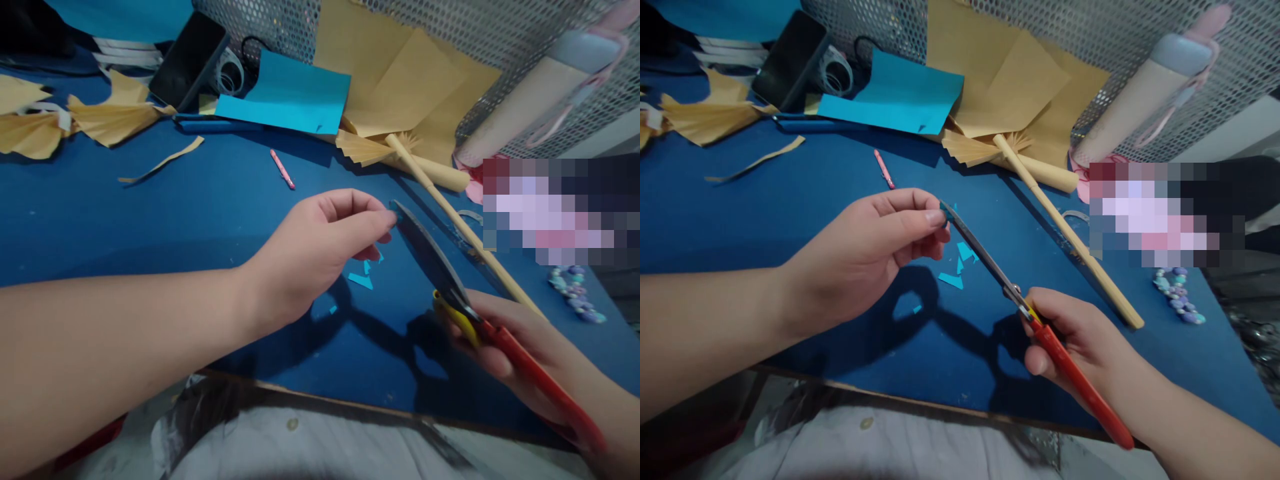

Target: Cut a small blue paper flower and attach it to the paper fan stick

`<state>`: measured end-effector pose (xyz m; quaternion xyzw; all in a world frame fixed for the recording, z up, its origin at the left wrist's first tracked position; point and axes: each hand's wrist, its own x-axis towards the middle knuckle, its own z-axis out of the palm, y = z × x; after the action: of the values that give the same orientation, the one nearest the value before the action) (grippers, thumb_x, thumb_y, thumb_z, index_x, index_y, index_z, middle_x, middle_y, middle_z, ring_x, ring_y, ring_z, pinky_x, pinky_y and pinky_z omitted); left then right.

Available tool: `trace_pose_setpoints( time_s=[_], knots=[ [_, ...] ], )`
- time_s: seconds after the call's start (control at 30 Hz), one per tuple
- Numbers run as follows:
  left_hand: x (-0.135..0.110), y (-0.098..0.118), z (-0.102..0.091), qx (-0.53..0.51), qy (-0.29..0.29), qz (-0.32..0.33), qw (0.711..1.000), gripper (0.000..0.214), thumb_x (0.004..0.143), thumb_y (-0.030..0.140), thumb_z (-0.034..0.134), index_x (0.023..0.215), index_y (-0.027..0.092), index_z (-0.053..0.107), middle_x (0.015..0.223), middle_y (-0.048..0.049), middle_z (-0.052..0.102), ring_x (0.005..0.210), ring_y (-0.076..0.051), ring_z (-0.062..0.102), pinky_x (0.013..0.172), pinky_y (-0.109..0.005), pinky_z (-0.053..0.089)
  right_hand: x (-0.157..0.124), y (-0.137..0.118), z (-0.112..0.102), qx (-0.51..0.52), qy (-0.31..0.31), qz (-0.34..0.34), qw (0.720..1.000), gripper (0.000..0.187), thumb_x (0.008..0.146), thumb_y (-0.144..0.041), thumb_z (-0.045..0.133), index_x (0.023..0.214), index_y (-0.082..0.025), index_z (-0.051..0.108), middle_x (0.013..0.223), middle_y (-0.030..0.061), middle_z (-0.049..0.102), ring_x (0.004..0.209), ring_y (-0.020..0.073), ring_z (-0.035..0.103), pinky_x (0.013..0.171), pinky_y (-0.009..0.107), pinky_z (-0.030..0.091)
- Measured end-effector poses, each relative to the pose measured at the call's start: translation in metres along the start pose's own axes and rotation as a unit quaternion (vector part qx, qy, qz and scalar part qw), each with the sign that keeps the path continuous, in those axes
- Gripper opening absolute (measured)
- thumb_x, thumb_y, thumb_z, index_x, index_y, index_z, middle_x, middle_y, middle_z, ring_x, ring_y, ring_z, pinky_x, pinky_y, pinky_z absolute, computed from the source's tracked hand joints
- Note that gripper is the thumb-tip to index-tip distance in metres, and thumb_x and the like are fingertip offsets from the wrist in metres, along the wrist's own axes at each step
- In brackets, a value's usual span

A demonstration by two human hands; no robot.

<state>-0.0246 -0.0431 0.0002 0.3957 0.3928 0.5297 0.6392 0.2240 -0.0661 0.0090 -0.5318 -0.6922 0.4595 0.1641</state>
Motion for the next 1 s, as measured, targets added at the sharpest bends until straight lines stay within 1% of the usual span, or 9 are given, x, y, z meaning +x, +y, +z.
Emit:
trace_pose_setpoints(
  time_s=[0.2, 0.4, 0.53, 0.73, 1.0],
  knots=[
    [-0.0003, -0.0001, -0.0002, -0.001, -0.002, 0.000, 1.000, 0.014, 0.085, 0.025, 0.071, 0.076, 0.018, 0.064, 0.075, 0.0028, 0.066, 0.068, -0.008, 0.059, 0.066, -0.019, 0.048, -0.0009, 0.0024, -0.0012, -0.006, -0.006, 0.010, 1.000, 0.072, 0.063, -0.090, 0.062, 0.068, -0.019, 0.052, 0.063, -0.0028, 0.043, 0.057, 0.0111, 0.035, 0.051, 0.026, 0.025],
    [-0.0005, 0.0006, -0.0002, 0.000, -0.010, -0.011, 1.000, 0.014, 0.084, 0.026, 0.072, 0.076, 0.019, 0.062, 0.076, 0.0022, 0.065, 0.070, -0.009, 0.059, 0.067, -0.020, 0.047, -0.0002, 0.0003, -0.0012, -0.010, -0.004, 0.001, 1.000, 0.073, 0.060, -0.091, 0.062, 0.066, -0.019, 0.051, 0.061, -0.0030, 0.043, 0.055, 0.0115, 0.033, 0.051, 0.026, 0.024],
    [0.0006, 0.0002, 0.0001, 0.004, -0.015, -0.019, 1.000, 0.014, 0.085, 0.025, 0.070, 0.076, 0.018, 0.061, 0.076, 0.0024, 0.064, 0.071, -0.009, 0.058, 0.067, -0.020, 0.047, 0.0001, 0.0005, -0.0014, -0.011, -0.004, 0.005, 1.000, 0.071, 0.062, -0.090, 0.063, 0.067, -0.020, 0.052, 0.061, -0.0026, 0.045, 0.056, 0.0119, 0.035, 0.052, 0.027, 0.025],
    [0.0009, -0.0002, 0.0000, 0.006, -0.015, -0.014, 1.000, 0.015, 0.086, 0.024, 0.069, 0.075, 0.018, 0.061, 0.074, 0.0031, 0.064, 0.069, -0.008, 0.058, 0.066, -0.018, 0.047, -0.0004, 0.0035, -0.0020, 0.004, -0.009, 0.021, 1.000, 0.072, 0.058, -0.090, 0.066, 0.066, -0.020, 0.052, 0.062, -0.0033, 0.042, 0.057, 0.0118, 0.034, 0.053, 0.027, 0.024],
    [0.0005, 0.0010, 0.0006, -0.004, -0.011, -0.012, 1.000, 0.014, 0.086, 0.022, 0.069, 0.076, 0.018, 0.060, 0.073, 0.0041, 0.064, 0.067, -0.007, 0.059, 0.064, -0.017, 0.047, -0.0017, 0.0054, -0.0025, 0.006, -0.014, 0.021, 1.000, 0.069, 0.063, -0.087, 0.066, 0.067, -0.020, 0.049, 0.064, -0.0032, 0.042, 0.058, 0.0119, 0.033, 0.055, 0.027, 0.022]
  ],
)
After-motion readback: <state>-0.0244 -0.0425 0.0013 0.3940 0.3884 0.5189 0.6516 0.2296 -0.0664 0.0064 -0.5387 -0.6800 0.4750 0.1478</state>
